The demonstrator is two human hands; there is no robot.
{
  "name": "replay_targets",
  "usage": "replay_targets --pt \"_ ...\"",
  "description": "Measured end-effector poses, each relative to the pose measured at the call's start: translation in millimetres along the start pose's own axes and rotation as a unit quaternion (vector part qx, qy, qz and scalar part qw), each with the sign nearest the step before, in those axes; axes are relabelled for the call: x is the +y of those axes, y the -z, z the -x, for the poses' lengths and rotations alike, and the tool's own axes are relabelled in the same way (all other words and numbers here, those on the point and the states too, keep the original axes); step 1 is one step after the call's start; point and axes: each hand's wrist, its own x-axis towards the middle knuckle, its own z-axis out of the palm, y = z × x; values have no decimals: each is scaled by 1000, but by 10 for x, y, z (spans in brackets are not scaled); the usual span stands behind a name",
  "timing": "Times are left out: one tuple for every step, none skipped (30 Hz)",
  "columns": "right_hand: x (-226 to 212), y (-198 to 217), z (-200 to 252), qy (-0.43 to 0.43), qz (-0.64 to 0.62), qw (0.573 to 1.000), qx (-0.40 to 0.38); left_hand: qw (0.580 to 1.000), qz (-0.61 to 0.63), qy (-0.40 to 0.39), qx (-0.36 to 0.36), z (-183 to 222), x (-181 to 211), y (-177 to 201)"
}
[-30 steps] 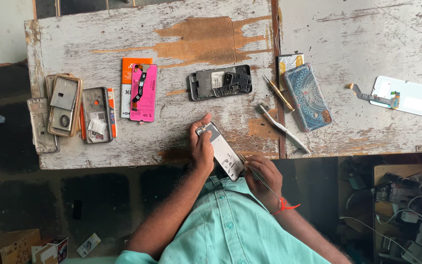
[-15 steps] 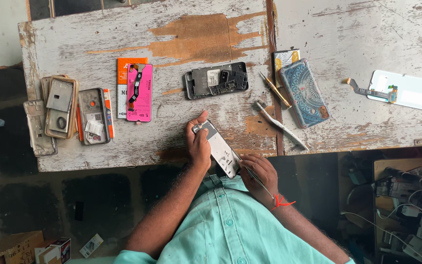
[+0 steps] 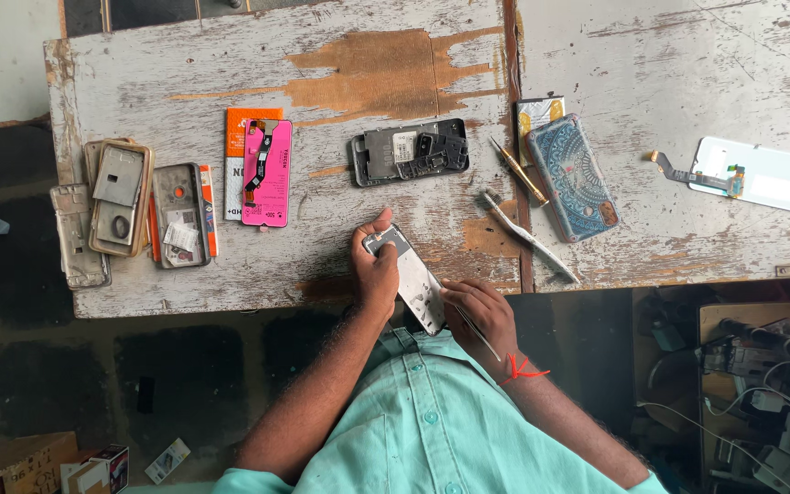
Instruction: The person uses a tool to pry open a mobile phone, removes the back cover and internal components, and handles a replacement screen panel.
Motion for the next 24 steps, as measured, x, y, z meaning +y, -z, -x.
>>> replay_targets --pt "2 -17 -41 0 2 1000 5 1000 -8 -3 0 -8 -3 -1" --pt "3 -44 -78 0 3 1000 8 1000 -17 -6 2 -10 -10 4" --pt "2 -66 -106 -1 4 1000 12 1000 -25 -9 3 -11 -19 11" --pt "7 -83 -139 -2 -3 1000 8 1000 -18 -8 3 -21 -27 11" --pt "9 -99 -171 -3 -9 1000 4 1000 -12 -7 3 -27 -38 6" --pt "13 -116 -200 -4 -16 1000 0 1000 -5 -6 4 -27 -51 5" --pt "19 -133 -233 -3 -13 1000 0 1000 -10 -19 5 -27 -65 -3" --pt "26 -153 -267 -2 -10 1000 1 999 -14 -32 6 -25 -75 -12" --pt "30 -172 -297 -1 -8 1000 1 999 -19 -45 7 -26 -75 -9" --pt "35 -195 -328 -4 -12 1000 5 999 -24 -32 7 -30 -67 0" --pt "40 -223 -363 -7 -17 1000 8 999 -28 -20 6 -32 -54 9" --pt "42 -246 -393 -11 -21 1000 12 999 -33 -6 5 -33 -40 16" --pt "50 -264 -428 -11 -22 1000 12 999 -37 -6 5 -39 -28 18" --pt "55 -282 -460 -12 -24 1000 11 999 -41 -4 5 -34 -23 21" --pt "58 -300 -492 -13 -25 1000 10 999 -45 -3 5 -29 -19 24" --pt "58 -317 -529 -9 -28 1000 11 999 -49 -8 6 -26 -13 27" --pt "56 -331 -562 -4 -31 999 11 998 -53 -13 6 -20 -9 29" --pt "56 -333 -585 0 -33 999 12 998 -56 -19 5 -18 -5 26" --pt "54 -336 -602 6 -36 999 8 998 -63 -11 4 -14 -1 27" --pt "55 -344 -623 12 -38 999 4 998 -69 -5 3 -16 4 30" --pt "57 -352 -639 18 -40 999 0 997 -75 2 2 -23 5 33" --pt "58 -337 -616 19 -34 999 -3 998 -62 5 7 -18 -8 26" --pt "55 -306 -572 20 -27 999 -6 999 -49 7 13 -14 -24 14" --pt "47 -295 -553 23 -23 999 -7 999 -38 6 19 -34 -24 17"
